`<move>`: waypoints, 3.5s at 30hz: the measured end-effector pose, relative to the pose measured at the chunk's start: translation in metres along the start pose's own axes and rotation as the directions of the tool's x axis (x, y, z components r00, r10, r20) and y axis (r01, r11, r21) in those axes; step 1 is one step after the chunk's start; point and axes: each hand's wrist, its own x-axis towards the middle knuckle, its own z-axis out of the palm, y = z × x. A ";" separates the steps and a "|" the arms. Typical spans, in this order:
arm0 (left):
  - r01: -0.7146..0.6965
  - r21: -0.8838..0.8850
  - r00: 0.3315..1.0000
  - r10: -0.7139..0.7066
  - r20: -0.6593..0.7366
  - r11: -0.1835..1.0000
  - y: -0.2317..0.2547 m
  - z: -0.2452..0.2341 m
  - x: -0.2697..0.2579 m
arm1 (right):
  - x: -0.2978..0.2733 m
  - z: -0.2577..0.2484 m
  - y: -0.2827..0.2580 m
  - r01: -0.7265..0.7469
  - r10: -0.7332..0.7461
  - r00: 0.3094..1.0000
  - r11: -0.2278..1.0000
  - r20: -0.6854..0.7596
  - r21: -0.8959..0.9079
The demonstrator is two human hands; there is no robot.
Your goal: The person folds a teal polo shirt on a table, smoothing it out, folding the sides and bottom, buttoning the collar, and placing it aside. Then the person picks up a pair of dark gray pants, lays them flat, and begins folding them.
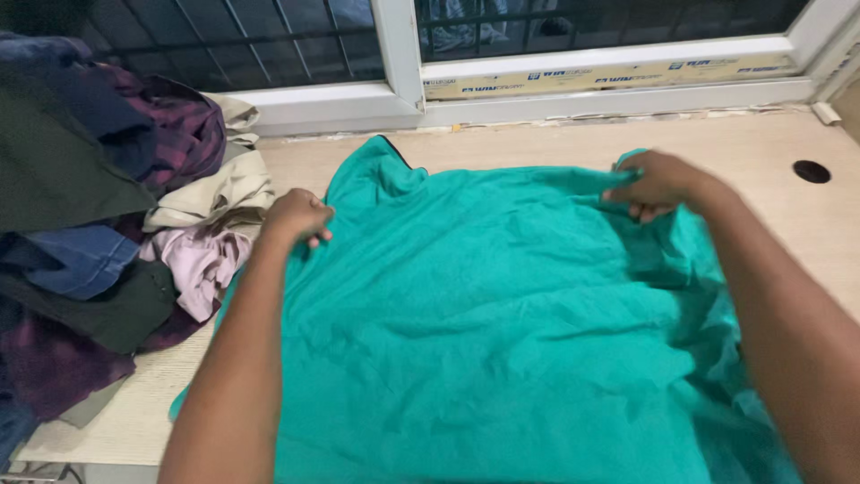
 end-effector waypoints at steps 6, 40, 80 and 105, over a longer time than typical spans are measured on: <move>-0.217 -0.407 0.942 0.081 -0.327 0.887 -0.008 -0.035 0.065 | 0.041 -0.029 0.007 0.489 -0.250 0.841 0.729 -0.480 0.478; -0.294 0.520 0.793 0.508 -0.335 0.802 -0.044 0.040 -0.094 | -0.056 0.075 0.089 0.120 -0.383 0.751 0.880 -0.538 -0.459; -0.140 0.396 0.747 0.360 -0.559 0.907 0.029 -0.004 0.071 | 0.090 0.007 0.149 0.191 -0.394 0.436 0.919 -0.809 -0.345; -0.407 0.463 0.631 0.609 -0.482 0.788 0.042 0.022 0.046 | 0.088 0.002 0.126 0.047 -0.449 0.427 0.878 -0.785 -0.476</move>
